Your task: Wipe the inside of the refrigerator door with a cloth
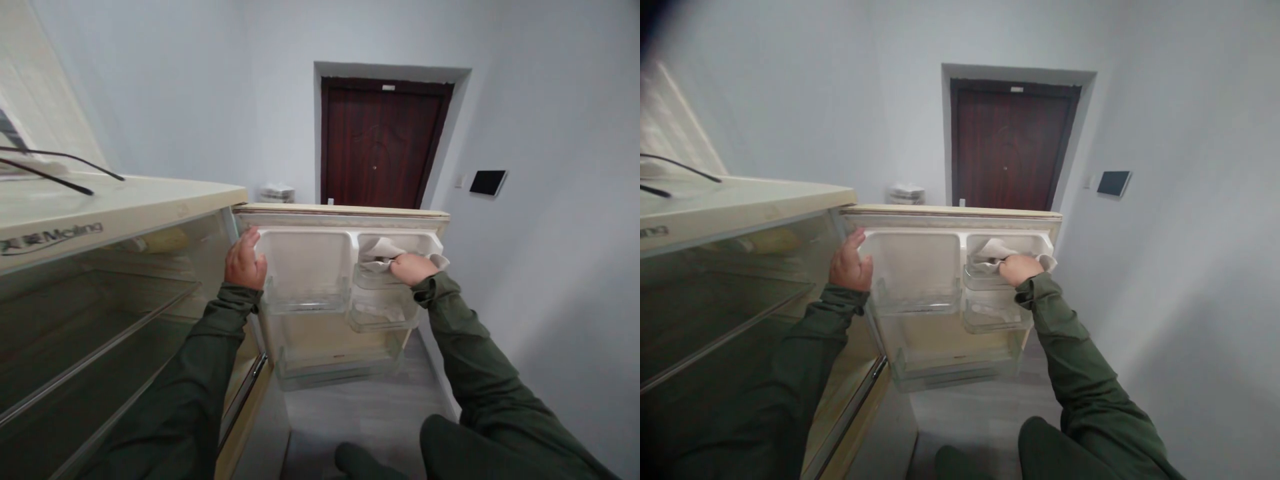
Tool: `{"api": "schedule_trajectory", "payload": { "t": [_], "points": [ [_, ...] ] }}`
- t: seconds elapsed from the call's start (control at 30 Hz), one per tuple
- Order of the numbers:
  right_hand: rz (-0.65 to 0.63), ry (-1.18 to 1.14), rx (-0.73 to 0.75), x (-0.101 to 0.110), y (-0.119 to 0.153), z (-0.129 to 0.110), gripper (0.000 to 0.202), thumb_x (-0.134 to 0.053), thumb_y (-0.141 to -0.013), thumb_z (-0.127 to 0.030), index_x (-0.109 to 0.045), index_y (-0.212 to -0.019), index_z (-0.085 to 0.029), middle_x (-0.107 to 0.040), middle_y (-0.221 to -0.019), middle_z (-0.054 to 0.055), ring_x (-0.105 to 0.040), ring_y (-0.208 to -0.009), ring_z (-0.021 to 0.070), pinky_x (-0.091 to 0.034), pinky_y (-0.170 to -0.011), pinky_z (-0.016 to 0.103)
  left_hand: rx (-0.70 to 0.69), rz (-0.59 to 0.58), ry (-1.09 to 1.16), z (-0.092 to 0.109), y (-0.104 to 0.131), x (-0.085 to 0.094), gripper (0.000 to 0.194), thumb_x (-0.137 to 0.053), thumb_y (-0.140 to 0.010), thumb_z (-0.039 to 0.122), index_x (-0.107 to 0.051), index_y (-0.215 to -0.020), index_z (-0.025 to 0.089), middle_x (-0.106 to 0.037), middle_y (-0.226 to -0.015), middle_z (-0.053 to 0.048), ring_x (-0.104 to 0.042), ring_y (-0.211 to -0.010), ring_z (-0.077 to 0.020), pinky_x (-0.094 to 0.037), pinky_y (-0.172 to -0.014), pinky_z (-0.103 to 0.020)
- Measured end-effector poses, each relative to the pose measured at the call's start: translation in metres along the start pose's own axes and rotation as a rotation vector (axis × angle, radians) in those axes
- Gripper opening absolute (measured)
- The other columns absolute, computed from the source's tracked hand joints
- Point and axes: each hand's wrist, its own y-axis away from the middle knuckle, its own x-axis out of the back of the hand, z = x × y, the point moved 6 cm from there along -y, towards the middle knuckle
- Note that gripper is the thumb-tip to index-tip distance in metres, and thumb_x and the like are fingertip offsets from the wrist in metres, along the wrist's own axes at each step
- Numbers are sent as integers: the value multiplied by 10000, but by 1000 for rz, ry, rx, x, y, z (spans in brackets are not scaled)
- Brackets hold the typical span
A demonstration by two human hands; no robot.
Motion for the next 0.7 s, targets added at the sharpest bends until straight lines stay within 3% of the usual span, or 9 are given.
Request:
{"api": "schedule_trajectory", "payload": {
  "t": [0.1, 0.27, 0.37, 0.47, 0.53, 0.63, 0.7],
  "points": [
    [4, 50, -91, 4, 0, 17, 482, -324, -943, -271, -696, -1171, -65, -648, -1270, 223, -620, -1168, 341, -464, -949, 441, -30, 18, -37, 3, -1, 1, 494, -480, -843, 222, -532, -1317, 94, -606, -1359, -199, -549, -1316, -271, -455, -1110, -443],
    [139, -171, 188, -7, 15, -16, 441, -283, -936, -267, -689, -1048, -136, -693, -1182, 157, -632, -1106, 301, -468, -923, 402, -145, 122, -35, 15, -2, 8, 442, -505, -847, 124, -566, -1261, -16, -628, -1300, -248, -568, -1292, -268, -475, -1092, -403],
    [378, -551, 260, -7, 22, -26, 392, -311, -884, -333, -667, -919, -173, -717, -1060, 117, -626, -1032, 268, -470, -934, 409, -167, 144, -53, 15, -2, 8, 429, -517, -850, 111, -573, -1249, -36, -635, -1286, -249, -581, -1273, -262, -477, -1088, -393],
    [762, -1130, 56, -10, 35, 3, 262, -461, -752, -402, -631, -819, -215, -706, -998, 101, -588, -1079, 277, -455, -1009, 460, -163, 163, -34, 12, 0, 10, 432, -520, -851, 109, -571, -1257, -28, -631, -1298, -239, -573, -1283, -239, -467, -1100, -367],
    [925, -1497, -88, -22, 46, 26, 245, -499, -690, -423, -617, -833, -262, -697, -1034, 83, -560, -1165, 270, -467, -1029, 461, -135, 121, -33, 11, 1, 9, 440, -517, -857, 107, -559, -1272, -32, -615, -1321, -243, -558, -1302, -235, -455, -1112, -365],
    [905, -1970, -94, -44, 60, 49, 349, -431, -709, -429, -622, -955, -271, -694, -1059, 69, -603, -1160, 246, -521, -971, 457, -83, 66, -35, 10, 1, 10, 441, -500, -878, 126, -543, -1289, -27, -596, -1352, -237, -540, -1323, -228, -445, -1124, -369],
    [847, -2164, -107, -65, 73, 63, 345, -414, -750, -405, -629, -978, -261, -700, -1013, 56, -652, -1076, 225, -547, -929, 426, -46, 52, -39, 9, 1, 11, 435, -478, -891, 154, -541, -1293, -1, -594, -1367, -217, -539, -1325, -218, -448, -1121, -368]
  ]
}}
